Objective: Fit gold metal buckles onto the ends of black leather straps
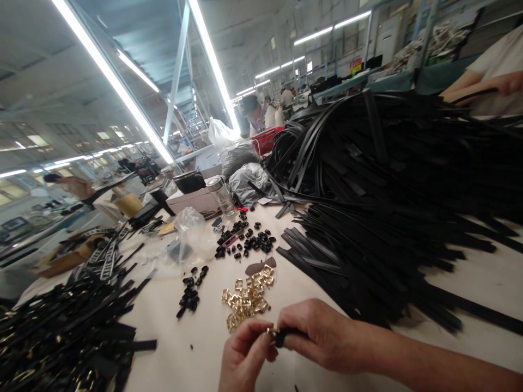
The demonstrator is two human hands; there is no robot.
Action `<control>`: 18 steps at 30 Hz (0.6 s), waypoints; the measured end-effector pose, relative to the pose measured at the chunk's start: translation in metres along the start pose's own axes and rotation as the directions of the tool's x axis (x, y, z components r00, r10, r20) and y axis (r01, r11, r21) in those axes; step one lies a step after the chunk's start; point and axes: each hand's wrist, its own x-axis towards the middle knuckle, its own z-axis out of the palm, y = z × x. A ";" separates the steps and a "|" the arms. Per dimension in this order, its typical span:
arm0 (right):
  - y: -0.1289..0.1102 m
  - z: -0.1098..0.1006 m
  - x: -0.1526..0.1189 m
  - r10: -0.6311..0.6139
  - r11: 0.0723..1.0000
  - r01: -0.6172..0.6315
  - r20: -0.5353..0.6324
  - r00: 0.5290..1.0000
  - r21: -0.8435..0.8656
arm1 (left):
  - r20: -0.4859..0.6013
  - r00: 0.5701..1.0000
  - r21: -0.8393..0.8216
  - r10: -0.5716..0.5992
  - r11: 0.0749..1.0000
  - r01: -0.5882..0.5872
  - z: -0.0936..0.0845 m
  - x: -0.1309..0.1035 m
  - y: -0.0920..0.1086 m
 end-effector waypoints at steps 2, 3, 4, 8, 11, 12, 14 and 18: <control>0.002 0.000 0.000 0.033 0.999 -0.033 0.010 0.999 -0.009 | 0.000 1.000 0.010 -0.017 1.000 0.017 -0.001 0.000 0.000; 0.003 0.000 0.001 0.052 0.999 -0.051 0.018 0.999 -0.004 | 0.002 1.000 0.009 -0.026 1.000 0.026 -0.002 -0.001 0.000; 0.004 0.000 0.001 0.073 0.997 -0.073 0.027 0.997 0.008 | 0.007 0.999 0.004 -0.035 0.999 0.034 -0.003 -0.001 0.000; 0.007 0.002 0.002 0.146 0.985 -0.151 0.061 0.987 0.082 | 0.053 0.997 -0.011 -0.057 0.998 0.057 -0.006 -0.001 0.000; 0.008 0.002 0.002 0.135 0.984 -0.141 0.060 0.989 0.108 | 0.034 0.998 0.039 -0.047 0.998 0.046 -0.004 -0.001 0.002; 0.008 0.002 0.002 0.122 0.981 -0.131 0.073 0.990 0.141 | 0.027 0.999 0.048 -0.047 0.998 0.046 -0.003 -0.001 0.002; 0.009 0.001 0.002 0.101 0.957 -0.132 0.129 0.987 0.259 | 0.023 0.995 0.006 -0.095 0.995 0.095 -0.001 -0.001 0.004; 0.010 -0.002 0.004 0.145 0.926 -0.204 0.200 0.969 0.317 | 0.054 0.971 -0.159 -0.233 0.958 0.239 0.002 -0.001 0.005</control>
